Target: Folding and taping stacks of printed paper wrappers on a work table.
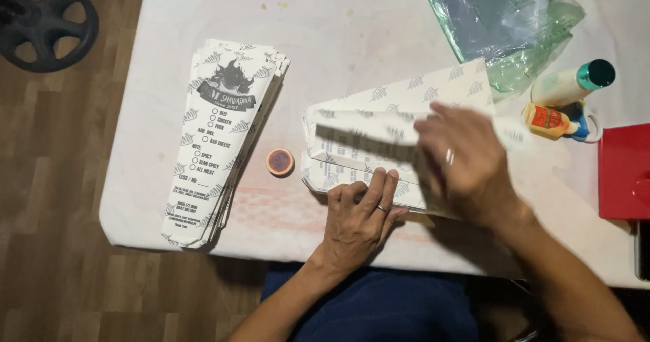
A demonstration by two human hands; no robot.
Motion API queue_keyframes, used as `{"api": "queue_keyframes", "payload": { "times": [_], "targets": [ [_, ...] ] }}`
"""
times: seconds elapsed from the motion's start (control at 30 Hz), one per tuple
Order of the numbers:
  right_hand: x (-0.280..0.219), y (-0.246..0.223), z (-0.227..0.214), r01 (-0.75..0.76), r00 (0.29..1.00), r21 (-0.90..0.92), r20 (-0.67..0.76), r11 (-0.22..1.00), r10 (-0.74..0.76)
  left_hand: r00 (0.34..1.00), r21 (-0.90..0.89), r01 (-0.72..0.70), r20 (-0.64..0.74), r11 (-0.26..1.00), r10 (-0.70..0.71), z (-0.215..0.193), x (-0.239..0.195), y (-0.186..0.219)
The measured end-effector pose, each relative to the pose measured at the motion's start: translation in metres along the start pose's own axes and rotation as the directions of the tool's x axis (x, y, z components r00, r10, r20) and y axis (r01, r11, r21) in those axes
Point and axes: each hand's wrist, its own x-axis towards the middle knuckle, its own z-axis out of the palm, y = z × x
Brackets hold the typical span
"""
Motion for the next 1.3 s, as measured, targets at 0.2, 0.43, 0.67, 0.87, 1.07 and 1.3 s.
{"api": "queue_keyframes", "payload": {
  "times": [0.2,0.43,0.67,0.87,1.07,1.3],
  "targets": [
    [-0.031,-0.042,0.025,-0.068,0.980,-0.086,-0.194,0.994,0.050,0.983,-0.076,0.026,-0.178,0.997,-0.039,0.012,-0.002,0.001],
    [-0.040,-0.038,0.028,-0.140,0.979,0.008,-0.148,0.990,0.139,0.962,-0.200,-0.027,-0.272,0.979,-0.029,0.001,0.009,-0.012],
    [-0.042,-0.035,0.025,-0.228,0.971,0.094,-0.058,0.969,0.234,0.988,-0.137,-0.132,-0.103,0.982,0.119,-0.020,0.033,-0.073],
    [-0.045,-0.032,0.014,-0.267,0.962,0.167,-0.018,0.949,0.273,0.976,-0.165,-0.198,0.060,0.966,0.210,-0.030,0.039,-0.082],
    [-0.062,-0.027,-0.002,-0.330,0.943,0.197,0.021,0.923,0.333,0.963,-0.177,-0.225,0.106,0.958,0.246,-0.035,0.047,-0.085],
    [-0.079,-0.017,-0.021,-0.306,0.952,0.106,0.053,0.946,0.301,0.957,-0.214,-0.243,0.107,0.946,0.270,-0.036,0.048,-0.090]
  ]
}}
